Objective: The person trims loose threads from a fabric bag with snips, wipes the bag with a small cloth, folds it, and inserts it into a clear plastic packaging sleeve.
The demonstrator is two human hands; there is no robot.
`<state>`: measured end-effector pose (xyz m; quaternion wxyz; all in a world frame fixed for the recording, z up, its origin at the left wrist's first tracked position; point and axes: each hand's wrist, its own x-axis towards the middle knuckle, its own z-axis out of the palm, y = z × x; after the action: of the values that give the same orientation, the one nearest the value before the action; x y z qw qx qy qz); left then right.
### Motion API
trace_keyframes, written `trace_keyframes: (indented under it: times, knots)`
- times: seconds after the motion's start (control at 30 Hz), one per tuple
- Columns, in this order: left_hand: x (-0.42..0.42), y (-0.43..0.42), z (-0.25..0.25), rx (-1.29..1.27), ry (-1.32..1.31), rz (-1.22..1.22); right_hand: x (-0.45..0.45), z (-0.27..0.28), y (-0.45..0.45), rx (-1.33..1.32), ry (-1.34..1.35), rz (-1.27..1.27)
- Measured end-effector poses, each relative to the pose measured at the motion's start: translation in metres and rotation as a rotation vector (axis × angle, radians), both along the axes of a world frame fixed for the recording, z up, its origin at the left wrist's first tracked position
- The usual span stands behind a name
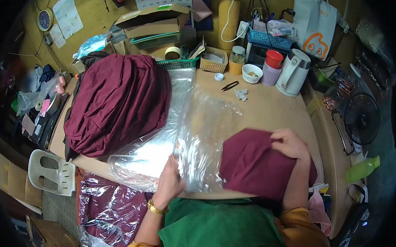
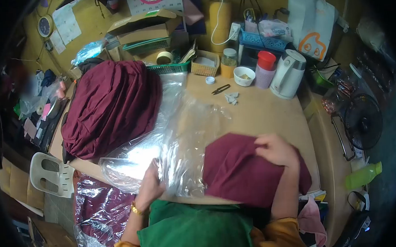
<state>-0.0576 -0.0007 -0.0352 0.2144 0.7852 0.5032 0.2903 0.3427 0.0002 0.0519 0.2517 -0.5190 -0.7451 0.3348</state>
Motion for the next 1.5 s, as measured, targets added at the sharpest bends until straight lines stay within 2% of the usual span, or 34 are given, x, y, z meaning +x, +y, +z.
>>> trace_keyframes:
  times: [0.03,0.1,0.17,0.2,0.37,0.43,0.5,0.57,0.63,0.7,0.77,0.8,0.83,0.9,0.93,0.97,1.0,1.03,1.07,1.1,1.13,1.23,1.27,1.3,1.33,1.4,1.47,1.5]
  knots:
    - [0.006,0.013,0.028,0.000,0.308,0.072,0.009,0.011,-0.012,0.101,-0.067,-0.199]
    - [0.020,0.036,0.067,0.376,0.333,0.095,0.024,0.023,-0.033,0.448,0.007,-0.447]
    - [0.030,0.051,0.096,0.472,0.344,0.032,0.033,0.031,-0.049,0.568,0.075,-0.663]
    - [0.034,0.056,0.104,0.559,0.360,-0.024,0.034,0.033,-0.057,0.598,0.171,-0.683]
    - [0.050,0.074,0.113,0.687,0.511,-0.035,0.016,0.013,-0.070,0.760,0.356,-0.758]
    - [0.059,0.076,0.116,0.607,0.323,-0.029,-0.009,0.005,-0.065,0.785,0.777,-0.780]
    - [0.069,0.072,0.122,0.618,0.292,-0.035,-0.034,0.004,-0.062,0.706,0.768,-0.701]
    - [0.080,0.068,0.124,0.591,0.096,-0.155,-0.057,-0.010,-0.054,0.576,0.675,-0.643]
    - [0.092,0.055,0.130,0.651,0.227,-0.282,-0.082,-0.017,-0.037,0.542,0.531,-0.525]
    - [0.106,0.041,0.131,0.678,0.320,-0.455,-0.099,-0.028,-0.010,0.498,0.500,-0.441]
    - [0.118,0.027,0.115,0.630,0.389,-0.541,-0.115,-0.055,0.018,0.304,0.589,-0.384]
    - [0.121,0.018,0.111,0.647,0.438,-0.599,-0.130,-0.070,0.036,0.271,0.550,-0.419]
    - [0.124,0.010,0.106,0.667,0.488,-0.656,-0.129,-0.079,0.044,0.491,0.210,-0.340]
    - [0.122,-0.005,0.096,0.648,0.502,-0.723,-0.133,-0.079,0.055,1.066,-0.519,-0.378]
    - [0.115,-0.012,0.103,0.739,0.471,-0.649,-0.133,-0.099,0.071,0.895,-0.055,-0.299]
    - [0.105,-0.016,0.105,0.831,0.439,-0.571,-0.139,-0.074,0.068,0.504,0.391,-0.234]
    - [0.082,-0.009,0.080,0.916,0.444,-0.397,-0.146,-0.050,0.065,0.155,0.866,-0.286]
    - [0.069,0.005,0.083,1.047,0.310,-0.164,-0.145,-0.040,0.057,0.247,0.912,-0.280]
    - [0.057,0.020,0.086,1.130,0.154,0.063,-0.143,-0.044,0.056,0.344,0.809,-0.355]
    - [0.036,0.026,0.087,0.947,0.043,0.114,-0.142,-0.044,0.055,0.435,0.703,-0.429]
    - [0.030,0.037,0.087,0.865,-0.003,0.173,-0.144,-0.041,0.054,0.432,0.707,-0.431]
    - [0.028,0.066,0.068,0.624,-0.246,0.047,-0.145,0.002,0.045,0.736,0.492,-0.494]
    - [0.029,0.068,0.061,0.659,-0.131,0.020,-0.135,0.015,0.041,0.555,0.502,-0.593]
    - [0.035,0.057,0.061,0.596,-0.125,-0.020,-0.120,0.021,0.047,0.524,0.556,-0.622]
    - [0.043,0.040,0.061,0.384,-0.218,-0.060,-0.105,0.028,0.052,0.494,0.612,-0.651]
    - [0.062,0.005,0.066,0.184,-0.242,-0.149,-0.056,0.035,0.071,0.751,0.421,-0.671]
    - [0.080,-0.016,0.073,0.225,-0.156,-0.231,-0.044,0.045,0.065,0.862,0.113,-0.722]
    - [0.087,-0.023,0.076,0.256,-0.134,-0.263,-0.053,0.063,0.048,0.940,-0.216,-0.682]
